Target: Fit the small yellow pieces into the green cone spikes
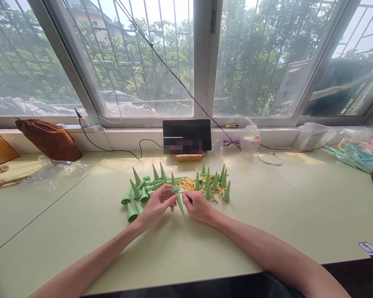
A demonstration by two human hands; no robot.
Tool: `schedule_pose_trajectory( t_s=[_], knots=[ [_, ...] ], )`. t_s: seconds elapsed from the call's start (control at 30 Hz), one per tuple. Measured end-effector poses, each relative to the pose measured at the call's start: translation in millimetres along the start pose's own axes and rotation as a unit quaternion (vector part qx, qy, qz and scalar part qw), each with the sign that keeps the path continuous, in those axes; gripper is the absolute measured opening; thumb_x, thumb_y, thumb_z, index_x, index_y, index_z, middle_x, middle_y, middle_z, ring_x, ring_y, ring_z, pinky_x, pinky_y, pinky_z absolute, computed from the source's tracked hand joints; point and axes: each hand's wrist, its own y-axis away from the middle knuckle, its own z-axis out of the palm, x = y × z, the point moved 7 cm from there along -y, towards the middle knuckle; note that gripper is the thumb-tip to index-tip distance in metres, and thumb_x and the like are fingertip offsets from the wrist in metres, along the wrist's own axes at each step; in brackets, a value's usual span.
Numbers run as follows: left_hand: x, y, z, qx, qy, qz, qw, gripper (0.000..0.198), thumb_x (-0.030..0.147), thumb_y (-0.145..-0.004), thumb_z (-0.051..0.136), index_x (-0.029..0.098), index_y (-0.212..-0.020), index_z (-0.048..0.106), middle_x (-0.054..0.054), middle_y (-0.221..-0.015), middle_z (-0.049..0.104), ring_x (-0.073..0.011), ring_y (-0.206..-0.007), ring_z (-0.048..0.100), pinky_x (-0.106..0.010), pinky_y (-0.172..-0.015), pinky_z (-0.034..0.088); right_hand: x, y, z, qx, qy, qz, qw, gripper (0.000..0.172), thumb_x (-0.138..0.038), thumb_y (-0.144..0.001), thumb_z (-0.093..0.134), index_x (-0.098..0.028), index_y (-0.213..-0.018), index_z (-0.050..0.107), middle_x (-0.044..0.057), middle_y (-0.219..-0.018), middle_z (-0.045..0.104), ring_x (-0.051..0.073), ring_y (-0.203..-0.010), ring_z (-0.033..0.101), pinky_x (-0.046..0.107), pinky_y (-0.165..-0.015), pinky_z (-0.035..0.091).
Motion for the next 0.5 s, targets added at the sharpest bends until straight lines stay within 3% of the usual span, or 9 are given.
schedule_pose_trajectory(
  t_s=[0.5],
  knots=[
    [4.2, 2.2, -0.7, 0.013, -0.096, 0.061, 0.993, 0.026, 0.036, -0.087, 0.059, 0.021, -0.107, 0.051, 0.000, -0.086, 0.055, -0.0139, -0.068, 0.061, -0.027, -0.053, 0.054, 0.7, -0.6, -0.6, 0.004, -0.006, 0.005, 1.000, 0.033, -0.020, -0.092, 0.040, -0.020, -0.062, 0.027, -0.006, -0.054, 0.030, 0.008, -0.050, 0.026, 0.024, -0.051, 0.023]
  ],
)
